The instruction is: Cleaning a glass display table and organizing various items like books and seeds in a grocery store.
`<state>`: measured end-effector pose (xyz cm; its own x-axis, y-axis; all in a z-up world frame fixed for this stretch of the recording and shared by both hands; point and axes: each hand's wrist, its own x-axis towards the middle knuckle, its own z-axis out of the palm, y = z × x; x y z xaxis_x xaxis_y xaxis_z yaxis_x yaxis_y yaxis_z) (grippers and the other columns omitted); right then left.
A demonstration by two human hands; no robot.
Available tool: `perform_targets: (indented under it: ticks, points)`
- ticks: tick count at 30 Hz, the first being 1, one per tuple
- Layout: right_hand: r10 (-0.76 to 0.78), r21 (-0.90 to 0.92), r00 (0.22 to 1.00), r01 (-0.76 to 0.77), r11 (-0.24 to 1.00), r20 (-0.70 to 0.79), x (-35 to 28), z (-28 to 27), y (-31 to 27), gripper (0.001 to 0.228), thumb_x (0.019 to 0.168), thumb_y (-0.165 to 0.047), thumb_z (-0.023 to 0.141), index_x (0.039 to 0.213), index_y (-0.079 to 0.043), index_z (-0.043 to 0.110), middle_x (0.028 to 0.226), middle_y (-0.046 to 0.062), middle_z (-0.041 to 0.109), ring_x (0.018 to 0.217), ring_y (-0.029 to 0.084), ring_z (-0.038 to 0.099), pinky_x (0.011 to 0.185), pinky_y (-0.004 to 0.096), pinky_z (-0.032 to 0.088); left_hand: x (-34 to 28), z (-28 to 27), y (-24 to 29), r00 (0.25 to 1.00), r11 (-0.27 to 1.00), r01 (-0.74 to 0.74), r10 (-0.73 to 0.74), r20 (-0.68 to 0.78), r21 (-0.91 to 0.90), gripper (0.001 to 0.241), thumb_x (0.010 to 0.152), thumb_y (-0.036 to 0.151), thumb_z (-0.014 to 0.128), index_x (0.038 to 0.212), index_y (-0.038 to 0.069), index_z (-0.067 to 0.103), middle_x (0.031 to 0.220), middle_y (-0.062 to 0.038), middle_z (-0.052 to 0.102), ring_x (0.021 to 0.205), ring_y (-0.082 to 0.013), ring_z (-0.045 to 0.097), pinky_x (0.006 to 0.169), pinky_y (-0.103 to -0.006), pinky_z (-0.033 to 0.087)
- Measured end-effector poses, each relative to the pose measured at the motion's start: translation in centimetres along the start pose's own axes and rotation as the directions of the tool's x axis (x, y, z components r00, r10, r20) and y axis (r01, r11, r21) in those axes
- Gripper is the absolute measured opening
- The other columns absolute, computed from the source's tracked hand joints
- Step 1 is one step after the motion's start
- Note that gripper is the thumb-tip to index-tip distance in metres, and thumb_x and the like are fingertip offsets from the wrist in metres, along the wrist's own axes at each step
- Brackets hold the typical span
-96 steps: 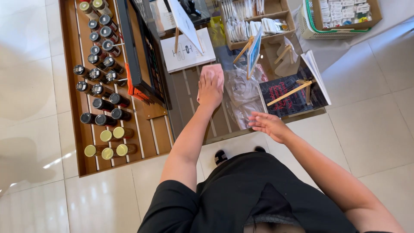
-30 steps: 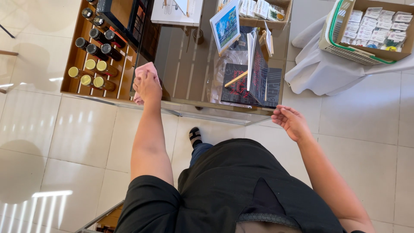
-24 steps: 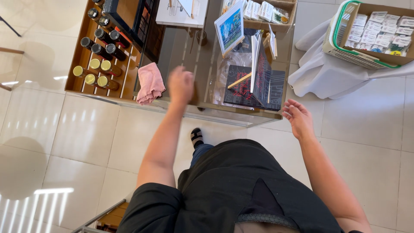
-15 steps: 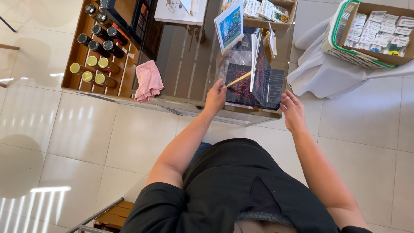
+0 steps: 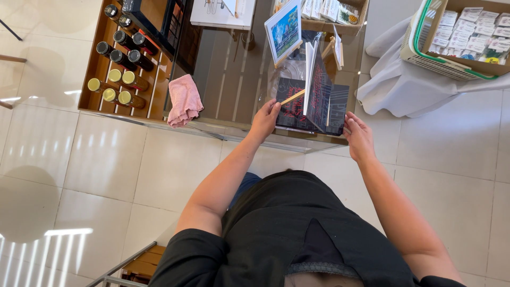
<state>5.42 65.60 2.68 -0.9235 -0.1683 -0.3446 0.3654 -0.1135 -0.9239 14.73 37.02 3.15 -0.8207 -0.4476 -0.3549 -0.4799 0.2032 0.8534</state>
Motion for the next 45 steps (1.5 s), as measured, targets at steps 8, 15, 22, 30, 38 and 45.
perform_targets:
  ticks: [8, 15, 22, 30, 38, 45]
  points:
    - [0.08, 0.004, 0.997, -0.08, 0.997, 0.014, -2.0, 3.8, 1.2, 0.035, 0.104, -0.011, 0.057, 0.138, -0.004, 0.06, 0.12, 0.01, 0.069, 0.103, 0.017, 0.067, 0.091, 0.05, 0.06, 0.3, -4.7, -1.2, 0.998, 1.0, 0.005, -0.007, 0.056, 0.029, 0.061, 0.101, 0.057, 0.056, 0.148, 0.017, 0.055, 0.142, -0.012, 0.062, 0.137, -0.0302, 0.054, 0.115, -0.0453, 0.044]
    - [0.12, -0.001, 0.993, -0.12, 0.993, 0.023, -2.6, 9.1, 3.7, 0.036, 0.102, -0.013, 0.058, 0.137, -0.007, 0.062, 0.123, 0.009, 0.07, 0.103, 0.016, 0.067, 0.087, 0.05, 0.061, 1.7, -10.5, -2.7, 0.997, 1.0, -0.001, 0.0, 0.075, 0.009, 0.061, 0.103, 0.058, 0.053, 0.148, 0.017, 0.055, 0.144, -0.016, 0.06, 0.137, -0.0332, 0.052, 0.114, -0.0481, 0.043]
    - [0.176, 0.031, 0.983, -0.177, 0.984, 0.045, -4.6, 16.4, 2.8, 0.039, 0.102, -0.013, 0.057, 0.14, -0.006, 0.058, 0.129, 0.011, 0.065, 0.113, 0.025, 0.065, 0.076, 0.066, 0.061, 4.8, -15.9, -2.0, 0.995, 0.997, -0.055, 0.05, 0.084, 0.047, 0.064, 0.103, 0.063, 0.049, 0.146, 0.017, 0.056, 0.136, -0.017, 0.065, 0.134, -0.0354, 0.054, 0.113, -0.0493, 0.043]
    - [0.193, 0.171, 0.981, -0.196, 0.966, 0.032, -5.2, 22.5, 3.7, 0.044, 0.099, -0.013, 0.058, 0.142, -0.004, 0.054, 0.126, 0.01, 0.06, 0.113, 0.022, 0.062, 0.083, 0.065, 0.061, 8.4, -20.6, 0.4, 0.985, 0.991, -0.11, 0.097, 0.143, 0.083, 0.071, 0.102, 0.068, 0.037, 0.144, 0.014, 0.057, 0.134, -0.021, 0.066, 0.134, -0.0388, 0.054, 0.114, -0.0503, 0.042]
    - [0.179, 0.259, 0.984, -0.17, 0.951, -0.009, -5.4, 27.5, 4.1, 0.043, 0.098, -0.011, 0.058, 0.141, -0.002, 0.055, 0.121, 0.007, 0.059, 0.108, 0.021, 0.062, 0.087, 0.064, 0.061, 12.3, -24.4, 0.0, 0.974, 0.98, -0.15, 0.123, 0.189, 0.132, 0.074, 0.104, 0.067, 0.033, 0.144, 0.011, 0.057, 0.135, -0.026, 0.063, 0.135, -0.0418, 0.052, 0.115, -0.0508, 0.041]
    - [0.163, 0.263, 0.985, -0.142, 0.954, -0.062, -3.3, 31.1, 5.3, 0.04, 0.098, -0.01, 0.058, 0.138, -0.006, 0.058, 0.12, 0.006, 0.061, 0.11, 0.022, 0.061, 0.086, 0.068, 0.059, 15.3, -27.1, -1.1, 0.976, 0.98, -0.134, 0.105, 0.189, 0.145, 0.067, 0.105, 0.061, 0.033, 0.146, 0.013, 0.056, 0.135, -0.024, 0.064, 0.134, -0.0414, 0.053, 0.115, -0.0503, 0.04]
